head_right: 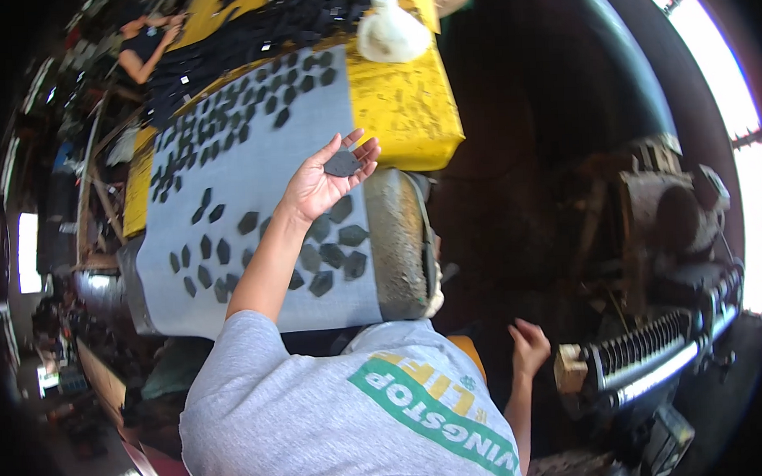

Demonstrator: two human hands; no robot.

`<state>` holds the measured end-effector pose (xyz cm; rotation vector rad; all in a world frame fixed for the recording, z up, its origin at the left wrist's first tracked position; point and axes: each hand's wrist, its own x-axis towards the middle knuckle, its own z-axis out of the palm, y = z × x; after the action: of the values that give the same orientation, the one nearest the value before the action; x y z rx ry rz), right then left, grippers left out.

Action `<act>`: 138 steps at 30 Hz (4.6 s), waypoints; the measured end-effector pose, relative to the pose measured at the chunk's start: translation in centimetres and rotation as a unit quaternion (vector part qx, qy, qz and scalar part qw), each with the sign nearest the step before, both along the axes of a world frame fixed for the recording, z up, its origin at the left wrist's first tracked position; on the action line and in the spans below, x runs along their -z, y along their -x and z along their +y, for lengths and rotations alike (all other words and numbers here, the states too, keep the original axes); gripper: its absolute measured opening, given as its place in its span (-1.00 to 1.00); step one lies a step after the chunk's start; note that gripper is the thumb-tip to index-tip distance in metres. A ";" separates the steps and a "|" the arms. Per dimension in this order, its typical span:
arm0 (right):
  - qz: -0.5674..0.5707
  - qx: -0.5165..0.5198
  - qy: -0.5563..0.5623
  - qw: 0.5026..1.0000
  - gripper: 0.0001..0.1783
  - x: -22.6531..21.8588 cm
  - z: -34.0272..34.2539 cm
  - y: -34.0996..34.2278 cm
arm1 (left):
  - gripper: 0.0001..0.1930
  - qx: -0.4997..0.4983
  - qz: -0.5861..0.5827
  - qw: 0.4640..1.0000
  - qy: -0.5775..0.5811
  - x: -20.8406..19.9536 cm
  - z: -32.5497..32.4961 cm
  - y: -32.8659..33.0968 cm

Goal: Processing small leather pieces using an industrial machine in a workshop environment.

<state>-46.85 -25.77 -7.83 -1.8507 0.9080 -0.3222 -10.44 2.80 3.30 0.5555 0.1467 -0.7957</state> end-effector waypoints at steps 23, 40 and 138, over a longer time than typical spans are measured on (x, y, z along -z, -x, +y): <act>-0.266 -0.153 0.382 0.872 -0.66 -18.7 2.4 -6.9 | -0.64 0.317 0.123 0.927 0.157 -6.3 -17.5 16.0; -0.361 0.382 -0.072 0.848 -0.83 -20.3 -5.4 11.7 | -0.74 0.241 -0.459 0.853 -0.052 -6.5 -28.2 20.2; -0.409 0.345 -0.319 0.783 -0.85 -16.2 -5.9 9.0 | -0.81 0.244 -0.602 0.757 -0.070 -6.5 -31.7 21.0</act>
<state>-55.89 -31.66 8.41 -0.5584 0.8650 -1.0320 -31.42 -28.85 9.82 1.1853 -1.1961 -0.7871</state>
